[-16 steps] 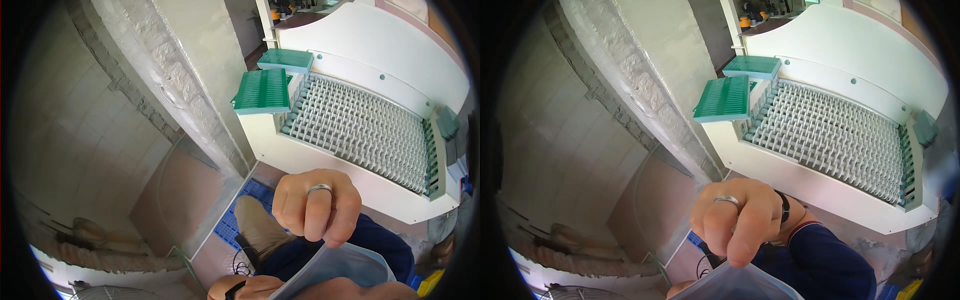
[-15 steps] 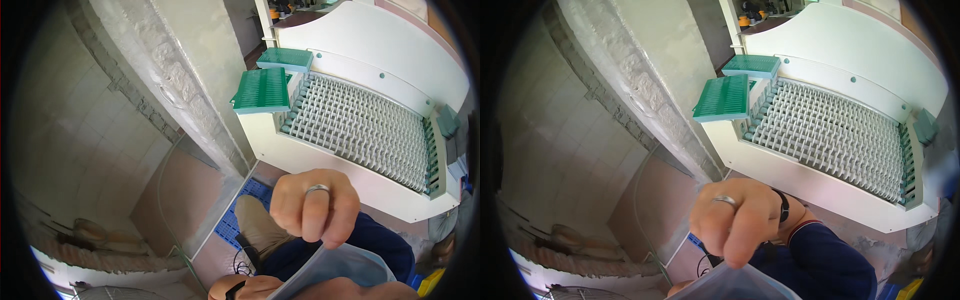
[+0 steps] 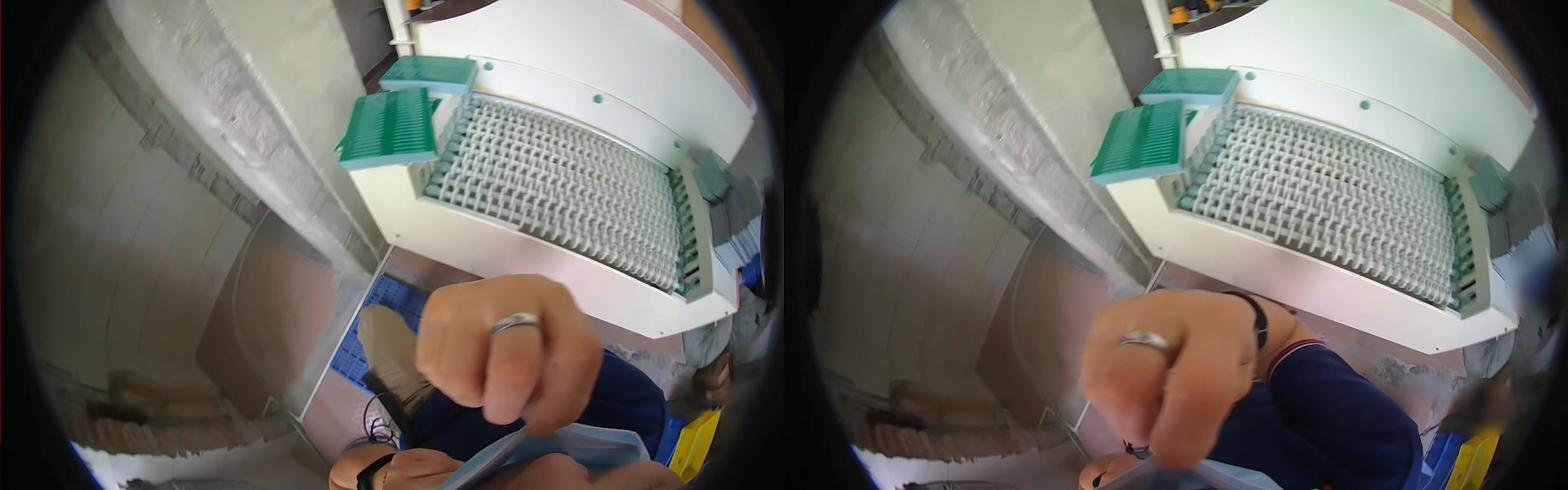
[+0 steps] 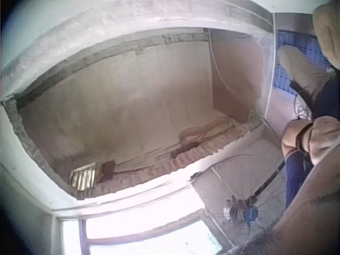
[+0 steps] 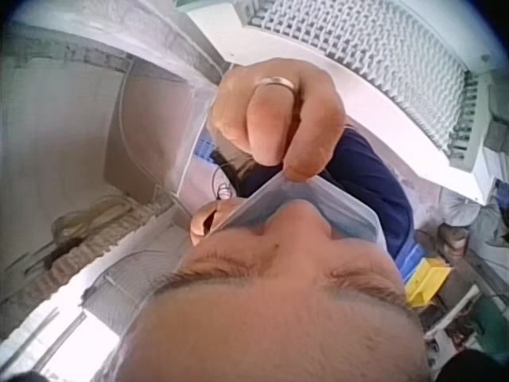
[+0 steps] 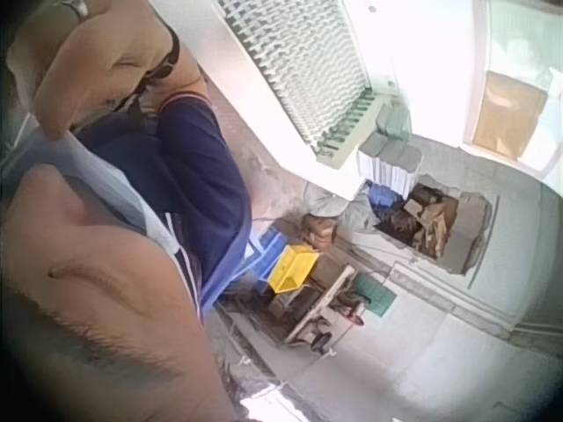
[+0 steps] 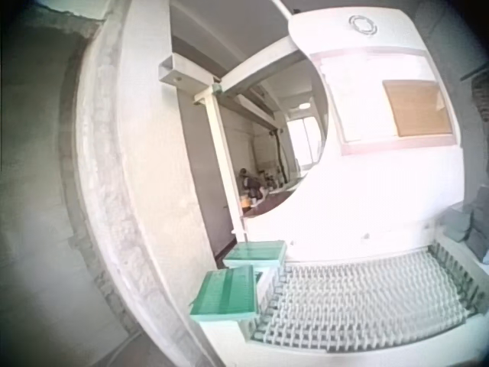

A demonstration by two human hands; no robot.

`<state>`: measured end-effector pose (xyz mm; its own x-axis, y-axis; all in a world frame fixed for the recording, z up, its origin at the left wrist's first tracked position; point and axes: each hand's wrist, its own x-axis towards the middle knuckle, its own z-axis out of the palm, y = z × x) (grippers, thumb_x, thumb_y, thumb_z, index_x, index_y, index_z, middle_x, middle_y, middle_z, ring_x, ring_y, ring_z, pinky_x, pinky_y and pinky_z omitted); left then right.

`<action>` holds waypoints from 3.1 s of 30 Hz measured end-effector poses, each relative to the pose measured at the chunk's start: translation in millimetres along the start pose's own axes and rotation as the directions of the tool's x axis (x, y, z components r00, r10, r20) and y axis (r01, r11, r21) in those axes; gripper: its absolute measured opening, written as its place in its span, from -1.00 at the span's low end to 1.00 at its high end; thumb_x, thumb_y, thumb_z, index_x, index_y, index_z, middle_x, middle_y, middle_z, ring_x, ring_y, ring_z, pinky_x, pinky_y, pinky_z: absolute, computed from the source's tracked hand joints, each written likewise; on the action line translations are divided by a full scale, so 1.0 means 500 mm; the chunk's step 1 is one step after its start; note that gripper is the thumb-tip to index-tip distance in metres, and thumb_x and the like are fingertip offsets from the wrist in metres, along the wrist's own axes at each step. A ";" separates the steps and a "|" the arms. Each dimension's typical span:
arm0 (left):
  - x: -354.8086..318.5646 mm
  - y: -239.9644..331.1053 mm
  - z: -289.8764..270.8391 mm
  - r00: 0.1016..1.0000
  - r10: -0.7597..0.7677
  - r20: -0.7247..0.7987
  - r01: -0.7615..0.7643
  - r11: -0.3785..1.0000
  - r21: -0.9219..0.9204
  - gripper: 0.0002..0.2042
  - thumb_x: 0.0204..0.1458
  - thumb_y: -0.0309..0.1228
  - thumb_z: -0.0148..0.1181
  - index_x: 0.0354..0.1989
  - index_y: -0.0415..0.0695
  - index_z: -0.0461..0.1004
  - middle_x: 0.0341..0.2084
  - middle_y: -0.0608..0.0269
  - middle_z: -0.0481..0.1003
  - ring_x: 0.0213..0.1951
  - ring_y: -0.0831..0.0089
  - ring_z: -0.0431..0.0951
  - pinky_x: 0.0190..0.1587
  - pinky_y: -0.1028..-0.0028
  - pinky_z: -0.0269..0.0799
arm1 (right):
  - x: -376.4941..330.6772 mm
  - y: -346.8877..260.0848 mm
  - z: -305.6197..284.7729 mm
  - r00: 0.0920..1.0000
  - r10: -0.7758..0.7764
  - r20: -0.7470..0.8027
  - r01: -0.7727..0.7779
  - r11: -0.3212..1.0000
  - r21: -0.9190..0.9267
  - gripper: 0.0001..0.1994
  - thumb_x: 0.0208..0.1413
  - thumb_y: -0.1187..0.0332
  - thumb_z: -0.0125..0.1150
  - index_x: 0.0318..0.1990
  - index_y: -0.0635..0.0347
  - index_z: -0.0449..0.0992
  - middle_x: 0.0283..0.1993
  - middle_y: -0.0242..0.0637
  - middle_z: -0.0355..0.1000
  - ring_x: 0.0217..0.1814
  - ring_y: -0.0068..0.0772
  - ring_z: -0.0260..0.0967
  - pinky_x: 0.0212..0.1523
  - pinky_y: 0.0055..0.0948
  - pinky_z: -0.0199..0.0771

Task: Sorting green circuit boards/carriers into a slotted rack on a machine.

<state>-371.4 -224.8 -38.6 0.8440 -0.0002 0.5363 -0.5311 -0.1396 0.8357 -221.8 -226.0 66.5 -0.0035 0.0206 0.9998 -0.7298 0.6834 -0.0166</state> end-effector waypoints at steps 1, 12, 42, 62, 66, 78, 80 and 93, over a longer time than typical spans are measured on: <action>-0.006 0.005 0.004 1.000 -0.003 -0.014 0.003 1.000 0.008 -0.73 0.08 -0.28 0.07 -0.45 -0.28 0.46 -0.56 0.16 0.46 -0.54 0.43 0.47 -0.48 0.54 0.39 | 0.002 -0.005 0.002 1.000 -0.012 0.024 0.012 1.000 -0.004 -0.94 -0.09 0.51 0.14 -0.53 0.18 0.40 -0.54 -0.20 0.32 -0.74 -0.49 0.11 -0.77 -0.58 -0.04; -0.048 0.024 0.037 0.998 -0.030 -0.056 0.029 0.999 -0.026 -0.72 0.08 -0.27 0.07 -0.45 -0.29 0.46 -0.55 0.15 0.46 -0.54 0.42 0.47 -0.48 0.54 0.39 | -0.002 -0.002 0.008 0.999 0.042 -0.004 -0.042 0.996 -0.076 -0.92 -0.13 0.56 0.13 -0.54 0.14 0.42 -0.47 -0.22 0.32 -0.72 -0.51 0.11 -0.75 -0.59 -0.05; -0.081 0.036 0.082 0.986 0.111 -0.126 -0.120 0.991 -0.061 -0.69 0.09 -0.24 0.04 -0.45 -0.31 0.46 -0.55 0.12 0.47 -0.54 0.42 0.48 -0.50 0.53 0.39 | -0.062 0.062 0.017 0.997 -0.069 -0.023 0.070 0.997 0.014 -0.81 -0.05 0.31 0.25 -0.34 0.23 0.49 -0.47 -0.18 0.37 -0.69 -0.45 0.24 -0.72 -0.66 0.15; 0.081 -0.051 -0.012 0.941 0.331 0.063 -0.310 0.923 -0.227 -0.66 0.10 -0.22 0.03 -0.45 -0.32 0.46 -0.55 0.10 0.47 -0.54 0.41 0.48 -0.50 0.52 0.40 | -0.078 -0.046 -0.012 0.906 0.113 -0.407 -0.055 0.987 0.152 -0.54 -0.05 0.19 0.30 -0.29 0.58 0.40 -0.42 -0.10 0.32 -0.59 -0.43 0.29 -0.62 -0.53 0.30; 0.117 -0.064 -0.021 0.937 0.340 0.084 -0.306 0.911 -0.276 -0.66 0.10 -0.22 0.03 -0.45 -0.32 0.46 -0.55 0.09 0.47 -0.54 0.41 0.48 -0.51 0.52 0.40 | -0.072 -0.115 -0.071 0.896 0.373 -0.241 -0.368 0.927 0.068 -0.49 0.04 0.03 0.14 -0.26 0.48 0.46 -0.43 -0.11 0.41 -0.54 -0.32 0.34 -0.65 -0.53 0.21; 0.243 -0.120 -0.058 0.883 0.439 0.169 -0.338 0.842 -0.420 -0.65 0.11 -0.21 0.02 -0.45 -0.33 0.46 -0.54 0.08 0.48 -0.54 0.40 0.48 -0.51 0.52 0.40 | -0.114 -0.205 -0.146 0.875 0.299 -0.381 -0.346 0.936 -0.060 -0.48 0.01 0.01 0.17 -0.26 0.47 0.46 -0.42 -0.10 0.42 -0.56 -0.33 0.32 -0.62 -0.49 0.22; 0.250 -0.078 -0.069 0.861 0.468 0.198 -0.386 0.856 -0.344 -0.65 0.11 -0.21 0.02 -0.45 -0.33 0.46 -0.54 0.08 0.48 -0.54 0.40 0.48 -0.51 0.52 0.40 | -0.114 -0.200 -0.141 0.781 0.276 -0.560 -0.369 0.927 -0.059 -0.65 0.10 0.22 0.11 -0.30 0.47 0.37 -0.46 -0.29 0.32 -0.55 -0.59 0.17 -0.48 -0.60 0.18; 0.153 -0.154 -0.378 0.560 0.195 -0.806 0.481 0.716 0.507 -0.72 0.08 -0.33 0.05 -0.22 -0.35 0.43 -0.33 0.09 0.47 -0.28 0.43 0.45 -0.26 0.55 0.34 | -0.228 -0.123 -0.378 0.106 -0.052 -0.993 -0.992 0.069 -0.110 -0.72 0.11 0.18 0.10 -0.23 0.26 0.43 -0.49 -0.50 0.29 -0.61 -0.72 0.13 -0.59 -0.69 0.19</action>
<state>-280.0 -26.8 -39.4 0.3090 0.7704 0.5578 0.0633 -0.6018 0.7961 -47.3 -132.3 -48.7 0.7163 0.6913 0.0947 0.0282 0.1069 -0.9939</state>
